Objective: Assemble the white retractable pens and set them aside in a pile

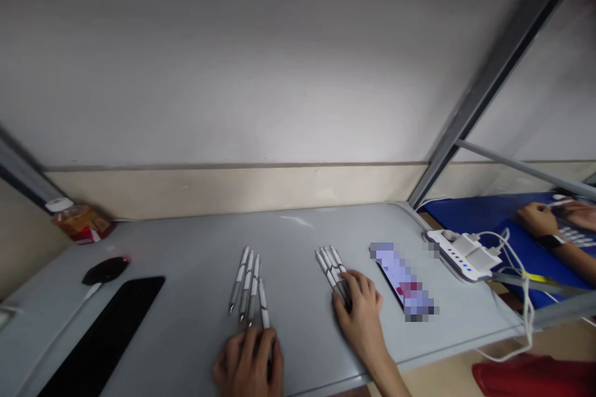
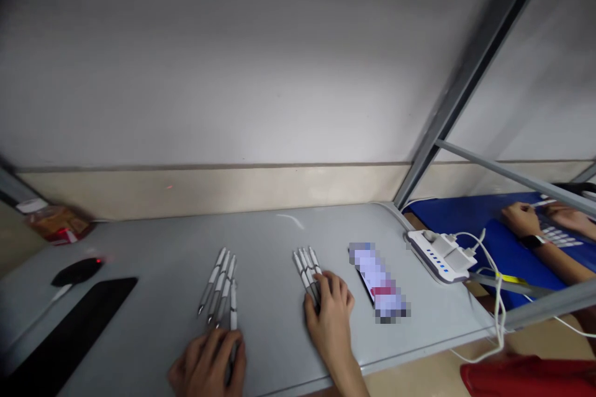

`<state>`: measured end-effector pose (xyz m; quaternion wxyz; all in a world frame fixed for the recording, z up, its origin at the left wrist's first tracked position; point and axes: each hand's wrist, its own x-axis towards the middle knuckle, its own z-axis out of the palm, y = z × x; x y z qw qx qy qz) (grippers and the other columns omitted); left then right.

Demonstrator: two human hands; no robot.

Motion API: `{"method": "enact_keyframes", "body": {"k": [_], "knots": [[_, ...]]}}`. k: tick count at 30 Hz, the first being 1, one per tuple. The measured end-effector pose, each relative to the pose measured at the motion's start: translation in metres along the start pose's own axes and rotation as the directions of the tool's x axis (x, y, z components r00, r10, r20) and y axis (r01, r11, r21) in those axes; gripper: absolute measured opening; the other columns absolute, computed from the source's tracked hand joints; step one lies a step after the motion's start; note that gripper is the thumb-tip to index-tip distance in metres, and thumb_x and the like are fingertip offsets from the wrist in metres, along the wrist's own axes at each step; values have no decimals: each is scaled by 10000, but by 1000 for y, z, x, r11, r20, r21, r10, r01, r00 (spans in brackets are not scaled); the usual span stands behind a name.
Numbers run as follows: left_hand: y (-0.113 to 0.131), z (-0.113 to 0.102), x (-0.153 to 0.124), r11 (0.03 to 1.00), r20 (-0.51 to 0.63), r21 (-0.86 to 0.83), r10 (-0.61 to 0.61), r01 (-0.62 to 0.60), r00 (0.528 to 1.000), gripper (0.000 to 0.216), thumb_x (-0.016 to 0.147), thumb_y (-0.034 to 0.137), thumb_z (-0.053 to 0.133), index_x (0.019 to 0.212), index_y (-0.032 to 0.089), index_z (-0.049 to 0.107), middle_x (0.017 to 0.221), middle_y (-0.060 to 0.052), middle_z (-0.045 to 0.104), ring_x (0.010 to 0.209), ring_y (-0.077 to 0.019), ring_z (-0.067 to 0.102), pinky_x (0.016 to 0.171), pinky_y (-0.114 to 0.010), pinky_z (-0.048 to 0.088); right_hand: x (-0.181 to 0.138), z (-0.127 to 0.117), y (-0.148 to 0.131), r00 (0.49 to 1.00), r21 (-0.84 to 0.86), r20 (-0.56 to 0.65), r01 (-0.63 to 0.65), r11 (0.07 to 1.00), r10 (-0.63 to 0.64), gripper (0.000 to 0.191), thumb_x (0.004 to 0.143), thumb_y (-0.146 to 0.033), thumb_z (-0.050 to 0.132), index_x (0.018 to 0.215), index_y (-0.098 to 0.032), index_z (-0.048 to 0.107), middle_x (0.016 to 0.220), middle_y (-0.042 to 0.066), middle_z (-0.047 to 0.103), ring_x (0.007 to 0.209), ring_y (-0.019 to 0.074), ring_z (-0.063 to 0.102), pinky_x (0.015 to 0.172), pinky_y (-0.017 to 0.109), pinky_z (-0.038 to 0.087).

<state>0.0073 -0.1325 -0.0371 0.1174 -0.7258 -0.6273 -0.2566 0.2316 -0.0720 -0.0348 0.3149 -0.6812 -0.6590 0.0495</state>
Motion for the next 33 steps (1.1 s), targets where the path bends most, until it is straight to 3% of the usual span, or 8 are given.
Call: {"method": "enact_keyframes", "body": {"k": [7,16,27,30,33], "knots": [[14,-20,7,996,63,-38,-78,81,995,121,840,234,545,887,243,657,899,-41,653,928,-246,516,816,-405,316,-1,-8,-5,1000,20,-2,9,1000,-9,330,841,-328,520,1160,-251,548,1208,83,541,1095,278,466,890,438,326],[15,-16,7,995,56,-26,-97,99,994,133,829,215,545,881,238,665,927,-41,661,945,-250,522,825,-409,324,0,-7,-3,999,91,-36,-21,996,24,364,831,-383,551,1173,-258,539,1213,80,533,1115,277,454,894,439,318],[9,-15,2,997,41,-70,-36,39,999,178,848,167,506,946,215,646,960,-59,650,951,-254,501,799,-392,364,-2,-10,-2,998,177,-65,12,984,0,359,839,-349,541,1181,-240,533,1228,98,512,1133,291,424,895,459,327],[6,-14,2,995,33,-100,1,3,999,191,864,159,484,976,211,629,989,-66,647,952,-250,502,799,-388,377,-3,-14,-6,995,190,-91,57,980,-40,335,840,-319,551,1168,-249,544,1241,93,505,1140,292,415,891,455,323],[3,-13,3,987,24,-162,26,-22,999,184,881,154,463,977,209,610,984,-66,645,945,-242,511,805,-384,383,-7,-19,-11,976,181,-106,208,961,-191,342,835,-307,581,1173,-253,556,1282,97,482,1178,293,392,929,459,299]]}}
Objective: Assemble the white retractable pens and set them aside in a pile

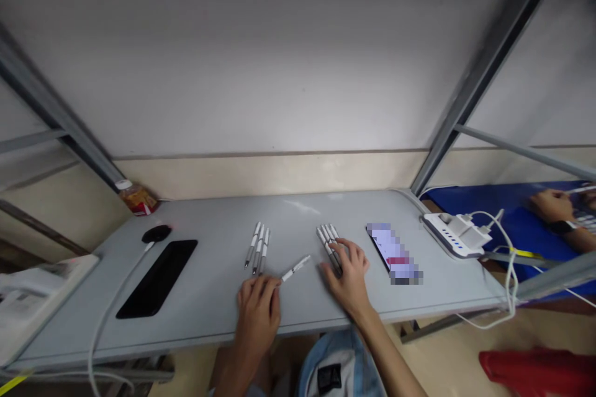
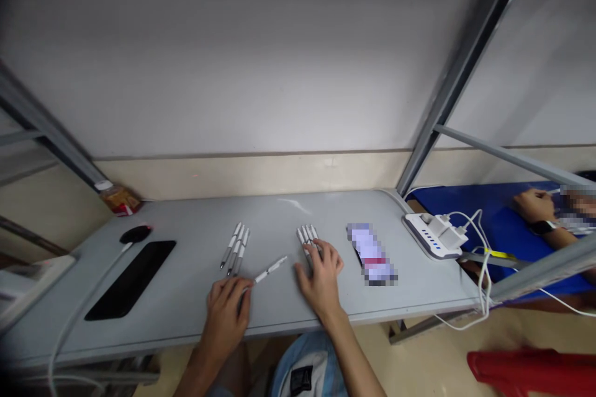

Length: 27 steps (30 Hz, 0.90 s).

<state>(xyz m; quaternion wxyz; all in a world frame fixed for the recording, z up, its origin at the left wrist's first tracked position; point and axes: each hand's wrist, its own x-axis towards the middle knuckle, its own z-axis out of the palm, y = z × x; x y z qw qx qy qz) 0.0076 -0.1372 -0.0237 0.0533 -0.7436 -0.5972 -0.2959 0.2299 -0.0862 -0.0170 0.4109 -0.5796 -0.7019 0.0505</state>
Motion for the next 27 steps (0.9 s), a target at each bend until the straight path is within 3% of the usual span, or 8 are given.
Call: {"method": "enact_keyframes", "body": {"k": [5,11,17,19,21,22,25,27], "knots": [[-2,-1,7,990,-2,-142,20,-20,1000,154,902,161,435,947,218,572,939,-43,638,925,-220,542,786,-365,398,-2,-3,-18,935,38,211,284,958,-285,406,825,-346,632,1214,-265,549,1295,98,498,1202,290,396,978,455,266],[-6,-7,32,968,28,-228,114,-105,993,189,926,150,388,981,208,560,968,-38,626,937,-187,548,832,-344,410,15,-3,-40,803,93,537,249,964,-259,233,947,-282,456,1130,-225,589,934,59,649,888,189,578,831,314,365],[-13,-13,55,945,149,-53,328,-324,933,226,927,175,388,1041,196,582,930,-55,605,882,-211,490,807,-369,371,34,-4,-42,722,356,672,-118,927,-166,339,956,-407,420,878,-158,636,715,28,594,651,129,518,616,238,349],[-17,-14,60,923,134,-20,385,-385,913,242,922,147,360,940,186,599,825,-52,583,825,-206,470,784,-362,364,38,-3,-36,607,475,777,-391,789,-167,401,933,-484,435,844,-147,634,580,-25,476,522,93,412,518,215,306],[-21,-15,64,916,116,-3,399,-401,910,271,910,114,339,852,185,593,756,-47,557,791,-202,455,766,-356,357,39,-1,-28,435,443,884,-671,595,-167,454,917,-549,417,899,-143,619,487,-78,322,422,75,261,431,204,215],[-22,-15,66,919,115,1,392,-395,913,275,904,105,336,830,186,589,740,-45,552,782,-200,449,761,-355,354,39,0,-24,400,421,903,-745,517,-159,461,909,-564,422,892,-143,609,482,-88,288,415,71,212,415,202,175],[-25,-13,70,934,135,-1,354,-357,926,262,890,96,344,813,193,575,740,-44,558,780,-199,445,753,-360,350,37,3,-18,415,418,903,-791,447,-110,468,873,-596,468,783,-148,567,503,-82,298,425,63,190,410,203,143],[-25,-10,70,945,137,-25,327,-327,935,252,869,77,346,768,193,545,736,-44,555,785,-200,450,745,-363,349,36,2,-20,516,470,853,-691,550,-80,463,899,-581,434,773,-155,563,502,-71,325,444,75,252,436,206,201]]}}
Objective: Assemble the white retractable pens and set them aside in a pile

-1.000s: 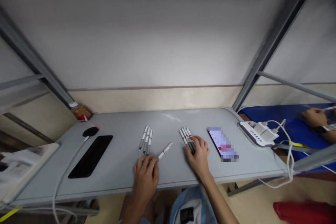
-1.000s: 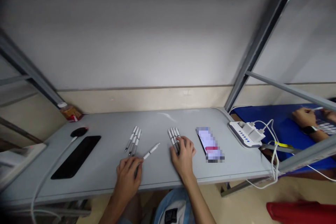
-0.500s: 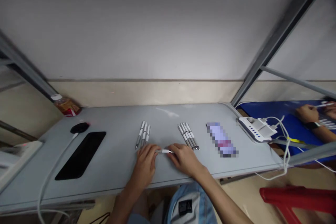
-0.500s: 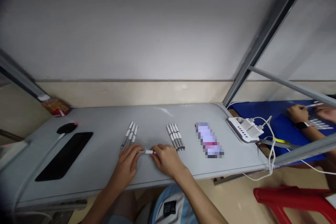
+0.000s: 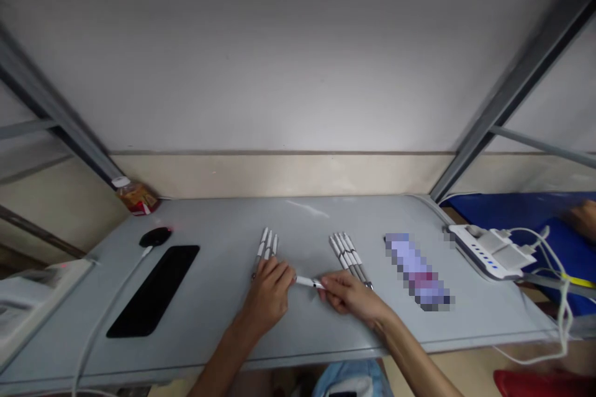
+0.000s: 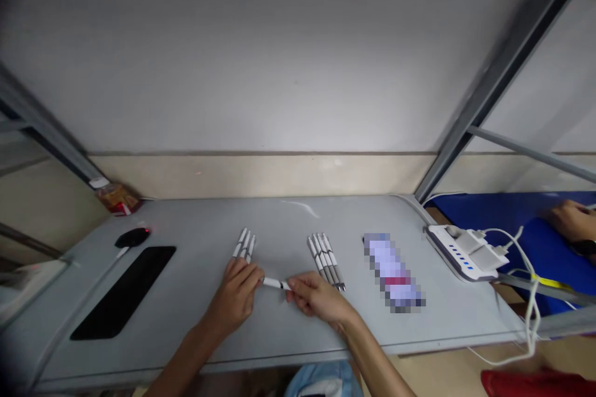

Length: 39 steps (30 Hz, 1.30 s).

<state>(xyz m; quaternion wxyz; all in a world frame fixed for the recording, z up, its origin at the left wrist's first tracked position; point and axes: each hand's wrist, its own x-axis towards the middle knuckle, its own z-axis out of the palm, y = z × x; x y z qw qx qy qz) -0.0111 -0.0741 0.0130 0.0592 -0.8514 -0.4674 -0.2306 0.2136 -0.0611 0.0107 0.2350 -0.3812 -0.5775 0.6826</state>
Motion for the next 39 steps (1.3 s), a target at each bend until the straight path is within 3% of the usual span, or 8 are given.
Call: {"method": "enact_keyframes", "body": {"k": [4,7,11,16,20,26,33,39], "knots": [[2,7,0,992,-25,-114,-62,58,998,244,835,43,345,722,197,497,711,-34,537,757,-189,454,728,-348,360,-5,4,-8,926,-554,-132,225,801,-352,402,969,-451,372,772,-174,588,647,1,518,627,133,473,611,247,366],[3,9,2,982,-10,-165,-93,90,996,252,867,60,335,730,196,496,715,-24,542,756,-181,466,731,-334,365,-5,2,-12,880,-717,-89,269,643,-467,329,989,-350,351,921,-191,631,822,46,617,771,170,557,720,278,413],[1,9,11,983,25,-125,-135,137,991,245,936,155,340,795,196,536,761,-17,572,804,-186,484,769,-341,356,2,-4,-12,842,-748,-124,269,607,-525,263,962,-316,445,1149,-219,602,1012,69,640,924,189,586,816,299,439],[-8,6,39,989,58,-65,-127,131,990,252,963,252,352,862,206,578,849,-22,604,877,-196,485,825,-361,341,22,-15,-21,820,-813,-164,203,546,-549,238,977,-234,399,1019,-200,632,930,57,651,880,182,587,800,305,443],[-19,9,66,996,57,-40,-80,83,995,246,957,283,389,1123,232,565,949,-44,630,914,-200,506,814,-356,343,45,-26,-40,778,-902,-214,75,425,-591,145,906,-132,492,990,-182,599,966,76,627,896,194,564,781,299,433],[-36,25,87,999,46,24,-42,41,998,220,947,198,393,1011,234,600,909,-47,624,893,-201,513,755,-348,334,75,-26,-56,855,-978,-89,23,208,-511,227,981,-245,399,1050,-195,610,932,72,647,868,192,595,767,305,406],[-38,39,80,996,76,3,-84,84,994,254,954,159,333,918,201,581,872,-41,631,868,-201,533,759,-360,325,92,-24,-39,840,-977,-142,-33,212,-524,196,897,-131,519,1037,-235,608,951,38,612,850,178,584,675,265,398],[-37,40,77,992,76,-77,-98,104,992,260,970,274,339,917,197,582,882,-40,645,884,-199,549,783,-352,341,89,-21,-31,803,-979,-64,64,193,-592,196,942,-246,475,1088,-197,596,999,92,579,930,219,505,804,336,391]]}}
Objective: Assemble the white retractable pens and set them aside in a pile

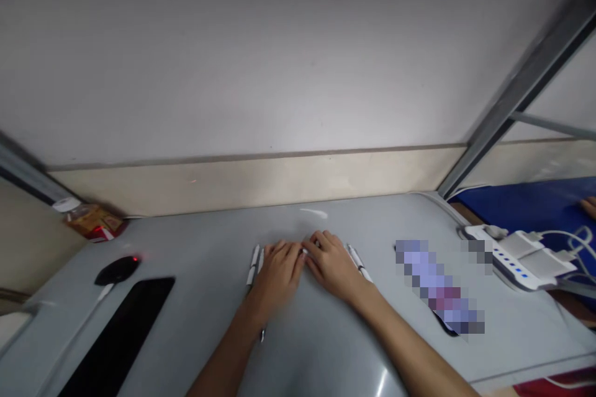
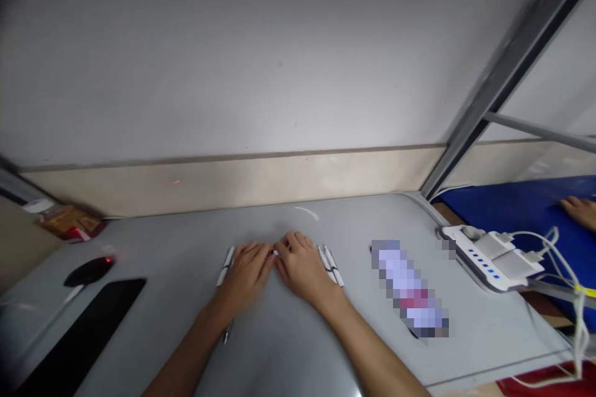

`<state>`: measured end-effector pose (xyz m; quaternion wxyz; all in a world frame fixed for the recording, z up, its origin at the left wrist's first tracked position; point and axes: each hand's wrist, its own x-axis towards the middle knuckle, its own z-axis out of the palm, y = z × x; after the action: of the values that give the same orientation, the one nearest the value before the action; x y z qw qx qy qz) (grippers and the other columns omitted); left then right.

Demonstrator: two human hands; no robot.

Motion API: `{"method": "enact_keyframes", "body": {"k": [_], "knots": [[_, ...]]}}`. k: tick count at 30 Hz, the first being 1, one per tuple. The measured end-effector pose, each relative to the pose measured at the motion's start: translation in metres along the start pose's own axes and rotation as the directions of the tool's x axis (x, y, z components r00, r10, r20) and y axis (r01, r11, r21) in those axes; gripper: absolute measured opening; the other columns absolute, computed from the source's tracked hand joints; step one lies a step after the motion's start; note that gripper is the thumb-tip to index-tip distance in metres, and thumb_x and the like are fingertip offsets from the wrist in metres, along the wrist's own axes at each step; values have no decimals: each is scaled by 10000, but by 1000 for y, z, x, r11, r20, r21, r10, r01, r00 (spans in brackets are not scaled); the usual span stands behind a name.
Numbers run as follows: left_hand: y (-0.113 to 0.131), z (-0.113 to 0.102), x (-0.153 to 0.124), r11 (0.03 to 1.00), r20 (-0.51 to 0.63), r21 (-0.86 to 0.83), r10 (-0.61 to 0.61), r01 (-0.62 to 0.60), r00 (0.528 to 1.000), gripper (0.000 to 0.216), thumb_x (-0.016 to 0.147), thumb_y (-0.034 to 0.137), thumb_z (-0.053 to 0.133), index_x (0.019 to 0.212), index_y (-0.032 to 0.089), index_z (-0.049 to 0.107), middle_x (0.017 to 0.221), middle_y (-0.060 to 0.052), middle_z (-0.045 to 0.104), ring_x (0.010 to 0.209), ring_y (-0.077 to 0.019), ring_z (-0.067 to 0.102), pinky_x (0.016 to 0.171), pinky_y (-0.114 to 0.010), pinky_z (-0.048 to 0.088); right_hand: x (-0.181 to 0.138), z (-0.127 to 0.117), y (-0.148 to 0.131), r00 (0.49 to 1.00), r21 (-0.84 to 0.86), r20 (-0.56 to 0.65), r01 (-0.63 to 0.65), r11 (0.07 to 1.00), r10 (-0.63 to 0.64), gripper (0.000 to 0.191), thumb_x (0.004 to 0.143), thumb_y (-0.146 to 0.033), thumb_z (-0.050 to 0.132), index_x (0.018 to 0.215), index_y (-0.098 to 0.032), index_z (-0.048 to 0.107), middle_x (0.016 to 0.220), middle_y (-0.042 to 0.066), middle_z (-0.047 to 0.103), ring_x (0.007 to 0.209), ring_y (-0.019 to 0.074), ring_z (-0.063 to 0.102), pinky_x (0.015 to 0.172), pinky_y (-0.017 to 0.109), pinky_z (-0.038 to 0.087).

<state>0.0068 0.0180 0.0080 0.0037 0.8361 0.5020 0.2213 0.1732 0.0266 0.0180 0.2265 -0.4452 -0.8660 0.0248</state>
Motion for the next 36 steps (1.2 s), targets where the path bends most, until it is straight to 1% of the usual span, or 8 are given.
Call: {"method": "enact_keyframes", "body": {"k": [6,12,17,20,22,25,31,36], "knots": [[0,-4,-4,999,90,-31,15,-12,996,252,975,313,334,1085,209,536,1039,-58,637,1005,-213,533,866,-379,344,-7,2,4,996,27,93,-16,1000,13,233,949,-163,430,1088,-189,615,937,80,642,903,212,515,792,338,374],[1,-3,-5,1000,151,-27,15,-11,988,209,976,251,328,1002,205,531,956,-39,632,942,-204,545,820,-362,335,-9,-1,7,994,42,93,-65,997,61,184,921,-187,504,1046,-202,638,925,60,654,905,216,547,780,322,384],[3,-3,-7,1000,140,-30,13,-9,990,211,978,228,318,977,202,527,926,-29,619,921,-196,529,807,-359,322,-10,-3,7,991,98,106,-96,990,86,180,903,-163,529,1052,-218,613,961,37,623,837,166,590,696,261,402],[3,-3,-7,1000,113,17,15,-17,993,226,978,233,316,945,199,536,909,-36,615,916,-205,510,796,-362,320,-11,-4,5,995,115,80,-73,991,65,173,926,-241,523,1071,-201,609,964,51,611,857,171,582,718,264,414],[2,-3,-6,999,92,52,9,-14,996,238,979,240,315,933,195,544,896,-42,615,907,-210,499,783,-361,319,-10,-4,3,997,119,60,-45,992,38,206,958,-280,469,1064,-188,620,937,63,605,883,177,565,761,278,416],[0,-1,-6,997,82,77,2,-8,997,259,980,237,311,886,189,547,880,-43,619,887,-208,495,765,-359,321,-10,-2,2,999,104,52,0,995,-5,267,991,-248,382,1035,-186,638,903,69,607,877,176,542,799,296,406],[0,-2,-6,998,95,65,-18,12,995,286,982,231,298,832,195,539,833,-33,618,861,-197,508,759,-358,329,-10,2,6,999,71,-25,44,996,-43,141,929,-194,512,1005,-193,630,932,68,622,880,206,501,775,323,395],[6,-8,-5,999,104,-38,-29,33,994,245,984,298,313,917,203,530,910,-28,623,923,-207,509,801,-363,354,-10,7,10,991,91,-118,68,994,-57,135,893,-108,526,943,-188,622,922,63,613,854,203,478,753,315,396]]}}
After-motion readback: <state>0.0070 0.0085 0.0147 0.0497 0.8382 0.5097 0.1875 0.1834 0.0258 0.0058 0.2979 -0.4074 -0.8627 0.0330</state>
